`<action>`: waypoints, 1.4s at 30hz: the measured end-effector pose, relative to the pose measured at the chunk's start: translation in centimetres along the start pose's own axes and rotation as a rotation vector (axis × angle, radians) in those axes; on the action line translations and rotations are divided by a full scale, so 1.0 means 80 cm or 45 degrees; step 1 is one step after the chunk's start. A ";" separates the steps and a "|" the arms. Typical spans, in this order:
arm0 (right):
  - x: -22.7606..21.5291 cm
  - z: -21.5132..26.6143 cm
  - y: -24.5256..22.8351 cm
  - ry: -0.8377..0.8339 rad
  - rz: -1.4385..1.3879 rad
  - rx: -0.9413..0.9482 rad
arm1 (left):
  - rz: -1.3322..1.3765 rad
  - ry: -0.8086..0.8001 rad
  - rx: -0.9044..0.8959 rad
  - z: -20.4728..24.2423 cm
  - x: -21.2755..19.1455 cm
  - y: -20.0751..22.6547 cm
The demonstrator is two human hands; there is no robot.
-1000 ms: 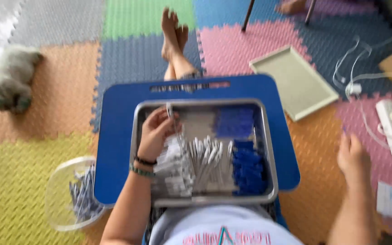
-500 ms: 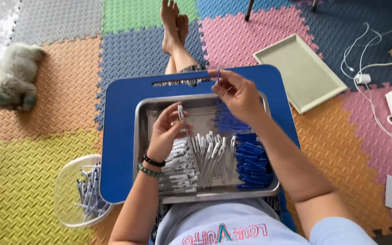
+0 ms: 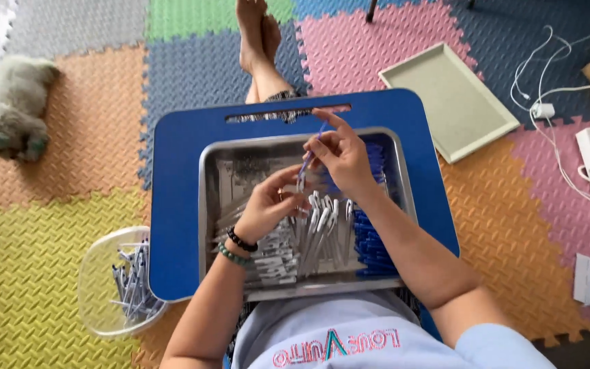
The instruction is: Assembling pens by manually joining the pen body with its cap or refill component.
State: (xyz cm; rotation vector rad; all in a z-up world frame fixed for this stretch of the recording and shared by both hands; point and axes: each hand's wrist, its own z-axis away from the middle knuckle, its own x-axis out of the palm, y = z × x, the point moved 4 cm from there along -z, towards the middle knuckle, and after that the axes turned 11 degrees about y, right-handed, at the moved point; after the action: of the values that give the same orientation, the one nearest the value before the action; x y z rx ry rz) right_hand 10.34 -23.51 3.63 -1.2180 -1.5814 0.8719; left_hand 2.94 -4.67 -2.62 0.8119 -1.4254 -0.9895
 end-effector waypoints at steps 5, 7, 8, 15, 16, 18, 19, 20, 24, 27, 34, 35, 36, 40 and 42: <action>-0.015 0.005 -0.006 0.100 -0.056 0.086 | -0.005 -0.022 -0.037 0.014 0.005 -0.002; -0.014 0.001 -0.004 0.070 -0.045 0.093 | -0.010 -0.026 -0.023 0.011 0.008 0.006; -0.014 0.000 -0.001 0.050 -0.030 0.118 | -0.009 -0.033 -0.023 0.010 0.007 0.006; -0.015 0.009 0.004 -0.006 0.000 0.165 | -0.048 -0.053 -0.050 0.020 0.010 0.005; -0.013 0.012 0.001 -0.008 0.001 0.157 | -0.049 -0.056 -0.043 0.020 0.009 0.004; -0.006 0.017 0.001 -0.081 0.038 0.219 | -0.055 -0.036 -0.034 0.018 0.007 0.002; -0.005 0.020 0.004 -0.079 0.037 0.221 | -0.055 -0.037 -0.037 0.019 0.003 -0.003; -0.003 0.024 0.008 -0.131 0.107 0.245 | -0.039 -0.016 -0.045 0.020 -0.002 -0.008; 0.002 0.025 -0.014 -0.334 0.248 0.316 | -0.001 0.029 -0.036 0.014 -0.018 -0.021; -0.001 0.020 -0.034 -0.399 0.420 0.326 | -0.053 0.045 -0.041 0.021 0.004 0.017; -0.066 -0.039 -0.059 -0.176 0.591 0.208 | -0.057 0.031 -0.002 0.017 0.009 0.024; -0.083 -0.061 -0.063 -0.140 0.625 0.178 | -0.066 0.035 -0.011 0.015 0.009 0.024; -0.100 -0.083 -0.067 -0.103 0.659 0.149 | -0.076 0.039 -0.019 0.013 0.008 0.025; -0.164 -0.169 -0.145 0.136 0.659 0.113 | -0.260 -0.110 0.026 0.024 0.018 0.032; -0.206 -0.234 -0.178 0.248 0.701 -0.255 | -0.373 -0.120 0.112 0.014 0.022 0.038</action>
State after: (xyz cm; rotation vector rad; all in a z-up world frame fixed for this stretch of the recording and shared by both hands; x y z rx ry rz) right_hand 24.95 -43.16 18.64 -1.8733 -1.2106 0.9098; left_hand 1.84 -4.93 0.94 1.0728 -1.4645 -1.2062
